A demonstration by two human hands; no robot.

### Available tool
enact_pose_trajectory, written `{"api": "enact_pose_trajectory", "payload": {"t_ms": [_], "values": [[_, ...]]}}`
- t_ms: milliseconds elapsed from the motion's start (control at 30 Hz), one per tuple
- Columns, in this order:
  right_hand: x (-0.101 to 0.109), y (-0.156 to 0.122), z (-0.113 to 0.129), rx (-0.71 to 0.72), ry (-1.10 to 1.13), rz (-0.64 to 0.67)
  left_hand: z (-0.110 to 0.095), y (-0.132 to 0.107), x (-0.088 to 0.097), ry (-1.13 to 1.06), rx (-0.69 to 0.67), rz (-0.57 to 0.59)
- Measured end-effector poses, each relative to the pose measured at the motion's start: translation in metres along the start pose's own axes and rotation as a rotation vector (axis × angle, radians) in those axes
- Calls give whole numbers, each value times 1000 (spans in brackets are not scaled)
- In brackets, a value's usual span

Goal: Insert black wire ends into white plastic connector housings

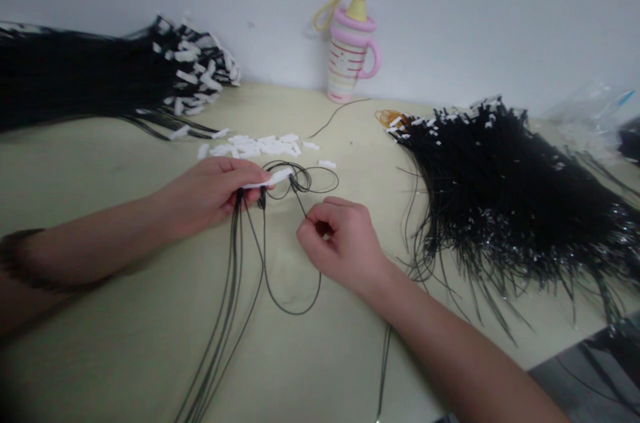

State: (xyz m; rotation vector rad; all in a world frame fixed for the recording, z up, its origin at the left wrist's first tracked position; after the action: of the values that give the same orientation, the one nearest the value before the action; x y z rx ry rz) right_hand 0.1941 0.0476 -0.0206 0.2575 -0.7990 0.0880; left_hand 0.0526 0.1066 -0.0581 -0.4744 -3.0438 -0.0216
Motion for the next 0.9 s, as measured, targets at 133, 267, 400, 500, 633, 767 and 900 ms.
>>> {"api": "enact_pose_trajectory", "payload": {"t_ms": [133, 267, 400, 500, 633, 767, 900], "values": [[3, 2, -9, -67, 33, -79, -1, 0, 0, 23, -23, 2], [5, 2, -10, -63, 38, -96, 0, 1, -2, 48, -46, 35], [4, 3, -6, -45, -11, -71, 1, 0, -4, 74, -61, 55], [2, 4, -6, -51, -17, -64, 0, -1, -5, 106, -59, 64], [-2, 4, -6, -52, -35, -31, -1, 0, -6, 121, -67, 86], [-6, 5, -4, -47, -68, -10, -1, 0, -6, 151, -76, 108], [-11, 4, -4, -59, -86, 26, -2, -1, -6, 209, -102, 127]]}}
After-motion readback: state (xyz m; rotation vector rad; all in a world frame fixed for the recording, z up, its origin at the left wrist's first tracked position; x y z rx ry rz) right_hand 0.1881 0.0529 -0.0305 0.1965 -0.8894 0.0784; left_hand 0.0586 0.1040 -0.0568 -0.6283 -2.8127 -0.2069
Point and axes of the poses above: each hand's wrist, its own y-axis towards the middle knuckle, its own x-axis out of the back of the hand, z = x × y, the point moved 8 cm from there along y, towards the middle knuckle, and after that the axes turned 13 degrees about -x, right-handed, at the moved point
